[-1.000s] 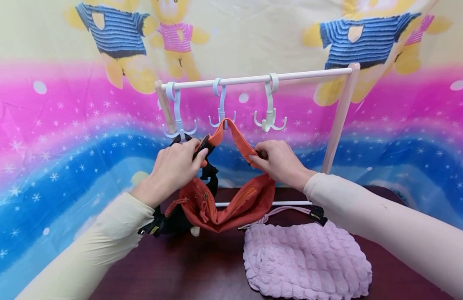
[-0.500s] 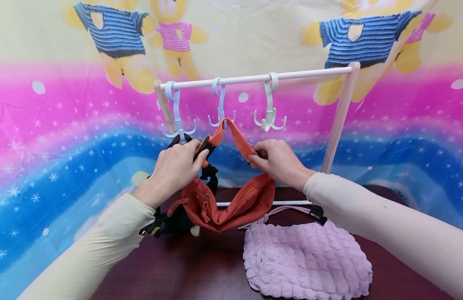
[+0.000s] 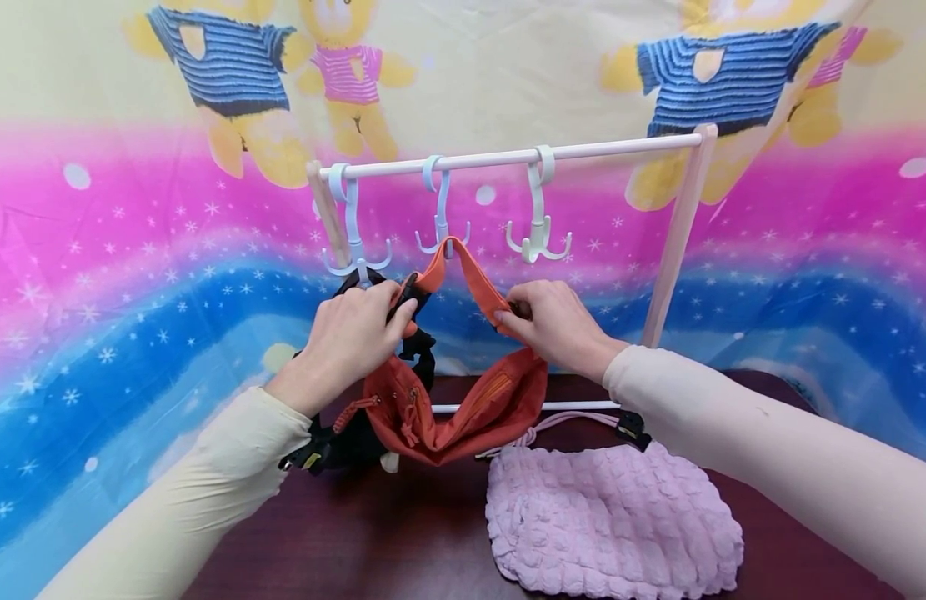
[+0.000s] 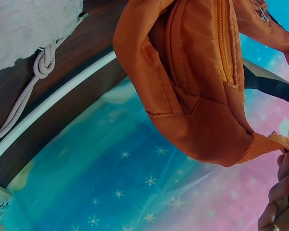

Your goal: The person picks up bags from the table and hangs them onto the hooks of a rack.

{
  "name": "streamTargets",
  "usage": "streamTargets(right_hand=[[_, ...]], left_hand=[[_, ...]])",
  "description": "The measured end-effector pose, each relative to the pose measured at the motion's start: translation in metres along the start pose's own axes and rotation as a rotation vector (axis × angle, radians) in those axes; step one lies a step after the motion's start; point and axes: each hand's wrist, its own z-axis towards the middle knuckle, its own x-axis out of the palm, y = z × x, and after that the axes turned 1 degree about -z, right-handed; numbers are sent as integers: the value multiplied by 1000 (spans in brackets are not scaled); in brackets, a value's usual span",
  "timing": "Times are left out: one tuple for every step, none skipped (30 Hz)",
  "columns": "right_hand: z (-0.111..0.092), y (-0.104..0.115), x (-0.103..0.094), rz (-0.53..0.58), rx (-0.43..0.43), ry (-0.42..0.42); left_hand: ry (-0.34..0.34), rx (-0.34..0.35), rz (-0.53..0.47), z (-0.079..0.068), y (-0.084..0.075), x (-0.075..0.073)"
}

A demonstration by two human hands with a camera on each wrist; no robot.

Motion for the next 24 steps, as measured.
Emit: streamTargets(right_hand=[[0,0,0,0,-1,1],[0,0,0,-1,-1,2],[0,0,0,-1,0,2],[0,0,1,-2,1,1],[0,0,1,-2,1,1],[0,1,1,-2,2,3],[0,1,1,-2,1,4],[1,1,2,-2,2,6],[1,1,2,-1,3,8],[1,1,2,-1,5,10],[1,2,3,0,7,13],[1,2,3,1,9,15],[1,2,3,3,11,16],[2,3,3,6,13,18],[2,3,3,7,15,19],[1,3,3,8,18,21],[1,3,3,9,18,22],[1,3,3,11,18,24],[1,4,3,13,19,25],[1,4,4,13,19,26],[1,4,4,15,19,27],[1,4,4,15,18,28],[1,5,5,15,18,28],[1,5,5,15,17,29]], left_hand=[[0,-1,1,0,0,0],[2,-2,-1,0,0,-1],[4,-2,-2,0,0,-1],[6,-2,-2,0,0,-1],[8,-1,-3,1,0,-1],[10,-1,-2,1,0,-1],[12,-1,-2,1,0,-1],[13,-1,-1,1,0,-1],[12,-2,1,1,0,-1],[11,-3,3,1,0,-1],[10,-4,5,1,0,-1],[9,-5,6,1,0,-1],[9,-6,7,1,0,-1],[7,-6,6,1,0,-2],[8,-6,6,1,0,-2],[8,-5,6,1,0,-2],[8,-5,6,1,-1,-2],[8,-4,6,1,-1,-2],[8,-3,6,1,-1,-2],[7,-2,7,1,-1,-1],[6,-3,9,0,-1,-1],[4,-2,11,0,-1,-1],[4,-2,11,0,-1,0],[4,-1,11,0,-1,0]])
